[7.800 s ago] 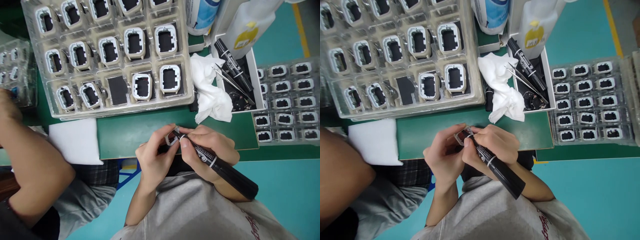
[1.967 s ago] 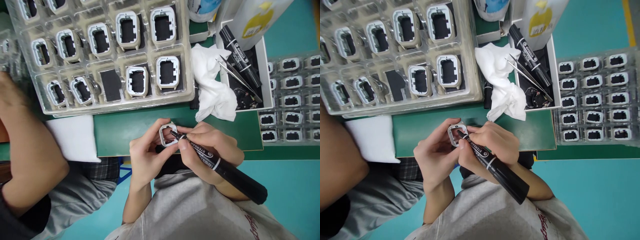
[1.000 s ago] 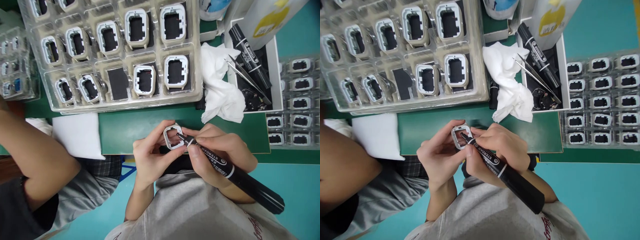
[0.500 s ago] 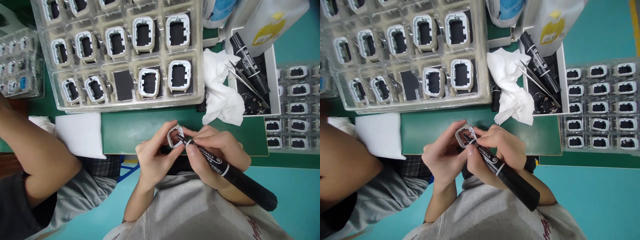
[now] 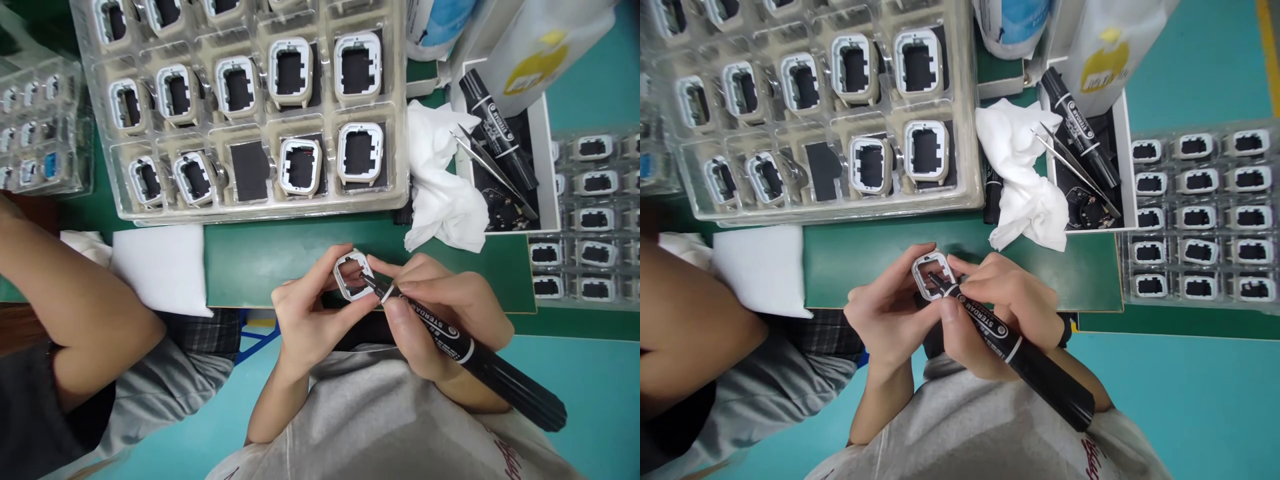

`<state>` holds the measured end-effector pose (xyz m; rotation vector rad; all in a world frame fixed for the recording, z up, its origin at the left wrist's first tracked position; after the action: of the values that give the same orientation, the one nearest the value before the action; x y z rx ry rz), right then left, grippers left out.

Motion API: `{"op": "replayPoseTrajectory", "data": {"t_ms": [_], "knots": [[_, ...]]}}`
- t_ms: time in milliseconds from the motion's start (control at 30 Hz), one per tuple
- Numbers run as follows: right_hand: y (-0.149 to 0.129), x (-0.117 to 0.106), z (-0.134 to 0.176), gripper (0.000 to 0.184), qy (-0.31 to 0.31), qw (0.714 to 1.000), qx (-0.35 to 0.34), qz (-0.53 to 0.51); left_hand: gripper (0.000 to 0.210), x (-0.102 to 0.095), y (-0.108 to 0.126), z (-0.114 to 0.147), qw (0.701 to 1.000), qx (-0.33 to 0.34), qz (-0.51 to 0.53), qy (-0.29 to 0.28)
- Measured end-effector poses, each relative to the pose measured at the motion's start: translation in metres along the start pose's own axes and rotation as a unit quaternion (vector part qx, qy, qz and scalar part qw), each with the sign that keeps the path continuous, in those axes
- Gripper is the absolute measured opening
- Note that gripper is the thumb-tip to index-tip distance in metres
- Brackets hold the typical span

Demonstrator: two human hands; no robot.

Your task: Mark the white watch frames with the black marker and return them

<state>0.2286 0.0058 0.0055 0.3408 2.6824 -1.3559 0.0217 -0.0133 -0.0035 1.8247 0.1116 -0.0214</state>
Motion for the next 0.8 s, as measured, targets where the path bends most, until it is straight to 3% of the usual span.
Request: {"op": "replayPoseTrajectory", "data": {"t_ms": [133, 267, 467, 667, 800], "knots": [[-0.002, -0.0016, -0.0012, 0.045, 0.005, 1.0, -0.018, -0.014, 0.074, -0.0025, -0.002, -0.001, 1.0, -0.007, -0.004, -0.013], [-0.0033, 0.003, 0.0027, 0.039, 0.022, 1.0, 0.007, -0.021, 0.078, -0.0049, -0.0053, -0.0011, 1.0, 0.008, 0.002, -0.025], [0.003, 0.0043, 0.0031, 0.024, 0.031, 0.998, -0.039, -0.041, 0.086, -0.0073, -0.0074, 0.001, 0.998, -0.002, 0.035, -0.048], [0.0009, 0.0011, 0.0034, 0.028, 0.017, 0.999, -0.015, -0.039, 0.083, -0.0059, -0.0094, 0.001, 0.998, 0.005, 0.033, -0.047], [-0.0043, 0.0044, 0.0061, 0.043, 0.011, 1.0, -0.01, -0.016, 0.082, -0.0032, -0.0103, 0.0004, 0.999, 0.026, 0.011, -0.037]]}}
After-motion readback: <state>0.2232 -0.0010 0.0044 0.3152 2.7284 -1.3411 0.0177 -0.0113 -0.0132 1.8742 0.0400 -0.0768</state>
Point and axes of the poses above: each hand's wrist, its own z-axis away from the middle knuckle, its own x-axis out of the palm, y = z × x, the point moved 1 cm from there along -z, towards the middle knuckle, and after that the axes turned 14 degrees about z, right-handed, at the moved point
